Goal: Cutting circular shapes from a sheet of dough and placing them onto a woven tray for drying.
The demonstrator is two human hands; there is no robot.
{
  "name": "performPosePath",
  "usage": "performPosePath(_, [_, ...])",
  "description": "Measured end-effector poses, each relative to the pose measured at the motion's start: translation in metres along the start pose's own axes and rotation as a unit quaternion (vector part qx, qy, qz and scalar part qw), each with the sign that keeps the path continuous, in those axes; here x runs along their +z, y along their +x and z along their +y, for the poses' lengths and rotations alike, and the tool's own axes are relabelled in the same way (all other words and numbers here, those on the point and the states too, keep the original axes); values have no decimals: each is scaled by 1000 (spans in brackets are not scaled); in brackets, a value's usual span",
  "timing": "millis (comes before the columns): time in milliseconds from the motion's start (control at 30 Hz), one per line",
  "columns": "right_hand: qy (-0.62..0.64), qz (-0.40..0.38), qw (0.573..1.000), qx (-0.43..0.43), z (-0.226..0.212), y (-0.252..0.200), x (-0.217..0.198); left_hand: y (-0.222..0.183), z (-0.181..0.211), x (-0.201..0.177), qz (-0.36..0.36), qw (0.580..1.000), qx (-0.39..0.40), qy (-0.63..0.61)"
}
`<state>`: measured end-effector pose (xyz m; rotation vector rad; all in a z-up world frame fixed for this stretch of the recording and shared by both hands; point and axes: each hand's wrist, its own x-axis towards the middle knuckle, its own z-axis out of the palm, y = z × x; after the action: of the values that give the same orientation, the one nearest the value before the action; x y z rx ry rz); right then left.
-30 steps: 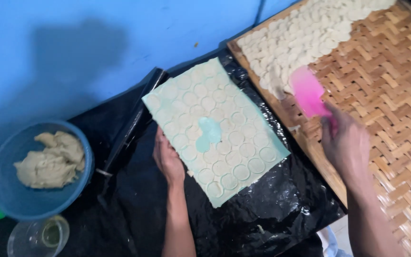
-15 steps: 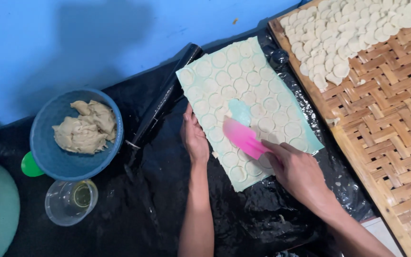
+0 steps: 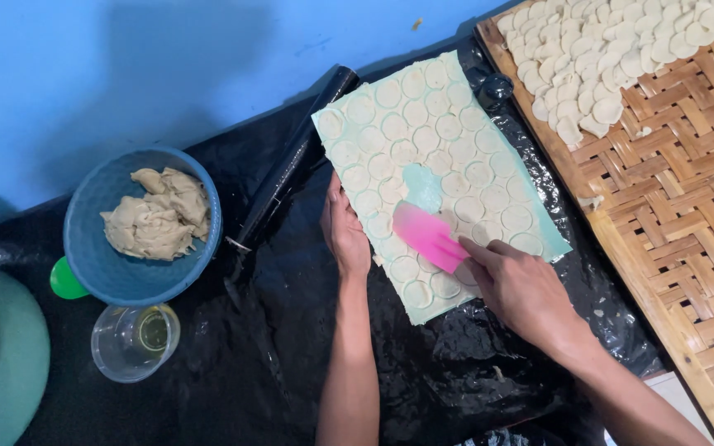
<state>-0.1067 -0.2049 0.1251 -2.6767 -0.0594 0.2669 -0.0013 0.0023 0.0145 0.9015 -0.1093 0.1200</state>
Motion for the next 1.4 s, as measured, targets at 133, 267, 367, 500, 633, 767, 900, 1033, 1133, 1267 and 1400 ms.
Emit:
performPosePath(133, [3,5,1000,6,1,3,2,1,-3,-3,-1,1000,-4,-16])
performPosePath(267, [28,21,999,-12,9,4,6,0,-4,-3,-4,1000,1,-14])
performPosePath(367, [26,47,998,-37,12,4,8,2,-2,-1,-3,1000,4,-13])
performPosePath(500, [-24,88,996,0,6,-2,1,2,-2,-1,-11,1000,6,-13])
performPosePath(633, [-57,88,994,10,5,-1,5,1,-2,-2,-6,1000,2,-15])
performPosePath(767, [-69,72,995,-11,5,2,10,1,-3,-3,-5,1000,0,-19])
performPosePath(900, [-86,77,993,-16,8,5,14,1,0,-1,-7,1000,-7,-22])
performPosePath(1033, [-106,44,993,41,9,7,9,0,0,-1,-15,1000,3,2])
performPosePath(1133, [-57,104,993,-3,10,1,7,1,-2,-2,-1,1000,-7,-6])
performPosePath(1267, [-16,78,996,28,4,-7,0,1,-2,-2,-2,1000,-5,-12])
performPosePath(1400, [-12,53,998,13,2,-4,0,1,0,1,-7,1000,2,-15])
